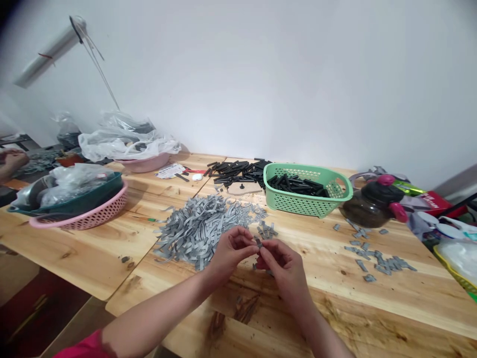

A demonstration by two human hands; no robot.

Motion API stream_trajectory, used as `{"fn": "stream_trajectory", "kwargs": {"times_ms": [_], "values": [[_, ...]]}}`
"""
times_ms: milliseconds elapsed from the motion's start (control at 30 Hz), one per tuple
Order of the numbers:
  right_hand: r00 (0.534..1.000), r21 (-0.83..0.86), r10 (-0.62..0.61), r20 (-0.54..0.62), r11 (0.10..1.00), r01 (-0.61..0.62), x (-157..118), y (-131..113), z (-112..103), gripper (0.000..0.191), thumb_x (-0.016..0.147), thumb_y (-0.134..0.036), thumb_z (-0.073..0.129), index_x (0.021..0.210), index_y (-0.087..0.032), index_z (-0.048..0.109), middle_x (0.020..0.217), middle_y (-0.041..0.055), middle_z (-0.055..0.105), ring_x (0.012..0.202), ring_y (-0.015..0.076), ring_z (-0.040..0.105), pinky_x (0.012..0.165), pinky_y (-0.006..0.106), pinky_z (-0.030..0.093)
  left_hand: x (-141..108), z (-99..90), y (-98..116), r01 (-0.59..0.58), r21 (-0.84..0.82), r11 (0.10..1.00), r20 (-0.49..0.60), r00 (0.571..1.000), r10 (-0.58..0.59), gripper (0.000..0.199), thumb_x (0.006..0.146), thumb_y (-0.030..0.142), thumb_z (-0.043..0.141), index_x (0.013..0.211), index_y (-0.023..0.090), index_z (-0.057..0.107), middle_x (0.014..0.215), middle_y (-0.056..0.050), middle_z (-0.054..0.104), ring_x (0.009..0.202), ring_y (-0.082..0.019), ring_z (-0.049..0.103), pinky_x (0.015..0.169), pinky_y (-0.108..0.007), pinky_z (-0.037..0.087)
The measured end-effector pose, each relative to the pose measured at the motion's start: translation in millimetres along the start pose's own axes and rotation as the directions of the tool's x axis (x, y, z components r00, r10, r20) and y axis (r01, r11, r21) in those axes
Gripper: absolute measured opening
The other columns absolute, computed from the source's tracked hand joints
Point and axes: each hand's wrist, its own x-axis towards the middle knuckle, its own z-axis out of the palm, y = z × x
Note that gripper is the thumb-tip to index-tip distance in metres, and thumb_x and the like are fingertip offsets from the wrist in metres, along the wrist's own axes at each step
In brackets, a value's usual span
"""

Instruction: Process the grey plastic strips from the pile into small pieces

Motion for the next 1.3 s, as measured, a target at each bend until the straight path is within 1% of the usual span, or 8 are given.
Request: {"fn": "stream_trajectory", "kwargs": {"times_ms": [200,300,433,533,667,900,1100,1300], "values": [[1.0,0.037,0.028,-0.003,0.999,-0.028,1,2,-1,0.03,0.075,-0.042,0.077,0.089,-0.017,0.068,0.082,0.0031,0.066,0.071,0.0146,0.066,0.066,0.028,0.062,-6,2.3,3,-0.169,0.282,0.944,0.015,0.985,0.172,0.023,0.073,0.019,0.077,0.086,0.015,0.058,0.076,-0.002,0.067,0.073,-0.013,0.063,0.07,-0.023,0.048],[1.0,0.009,-0.013,0.006,1.0,0.013,0,1,0,0.028,0.077,-0.041,0.076,0.09,-0.018,0.067,0.083,0.0024,0.064,0.069,0.013,0.064,0.067,0.027,0.061,-8,2.3,4,-0.207,0.313,0.927,0.047,0.978,0.202,0.021,0.076,0.021,0.075,0.092,0.015,0.062,0.079,-0.003,0.068,0.076,-0.014,0.064,0.073,-0.025,0.049],[0.996,-0.029,-0.076,0.056,0.997,0.078,-3,0,4,0.025,0.082,-0.042,0.07,0.088,-0.018,0.065,0.081,0.0019,0.059,0.07,0.0119,0.059,0.068,0.027,0.061,-8,2.6,5,-0.171,0.275,0.946,0.066,0.985,0.159,0.016,0.08,0.029,0.071,0.085,0.014,0.068,0.078,-0.005,0.067,0.074,-0.013,0.061,0.071,-0.024,0.047],[0.993,-0.057,-0.103,0.063,0.993,0.106,-5,2,6,0.025,0.084,-0.043,0.067,0.087,-0.018,0.065,0.076,0.0007,0.054,0.068,0.0112,0.054,0.068,0.028,0.061,-7,4.6,6,-0.12,0.194,0.974,0.057,0.992,0.111,0.022,0.081,0.033,0.071,0.075,0.013,0.066,0.07,-0.002,0.063,0.067,-0.011,0.056,0.065,-0.023,0.044],[0.992,-0.094,-0.116,0.052,0.988,0.121,-7,3,5,0.026,0.084,-0.044,0.067,0.085,-0.018,0.064,0.079,0.0015,0.056,0.069,0.0115,0.055,0.067,0.026,0.059,-8,7.0,8,-0.097,0.165,0.982,0.068,0.994,0.087,0.025,0.078,0.035,0.073,0.075,0.012,0.063,0.07,-0.001,0.06,0.065,-0.01,0.053,0.062,-0.021,0.041],[0.996,-0.086,-0.093,-0.01,0.992,0.092,-3,0,3,0.033,0.081,-0.046,0.07,0.07,-0.016,0.061,0.062,-0.0007,0.054,0.052,0.0087,0.054,0.05,0.02,0.053,-6,4.8,6,-0.037,0.086,0.996,0.156,0.987,0.023,0.027,0.075,0.036,0.076,0.076,0.012,0.063,0.069,-0.001,0.06,0.064,-0.009,0.053,0.062,-0.021,0.04],[0.999,-0.062,-0.016,0.032,0.998,0.018,-1,-4,1,0.033,0.074,-0.045,0.076,0.089,-0.017,0.069,0.072,0.0032,0.065,0.061,0.0138,0.062,0.06,0.028,0.058,-2,2.5,5,-0.071,0.191,0.979,0.068,0.996,0.059,0.03,0.079,0.042,0.071,0.079,0.013,0.065,0.069,-0.003,0.061,0.064,-0.012,0.054,0.063,-0.023,0.043],[0.994,-0.177,-0.104,0.04,0.978,0.109,2,-7,-3,0.032,0.08,-0.049,0.069,0.081,-0.018,0.064,0.068,0.0013,0.059,0.06,0.0134,0.059,0.057,0.025,0.054,-3,0.9,1,-0.064,0.244,0.968,0.065,0.997,0.05,0.027,0.079,0.04,0.07,0.078,0.013,0.064,0.072,-0.003,0.061,0.066,-0.012,0.054,0.063,-0.023,0.042]]}}
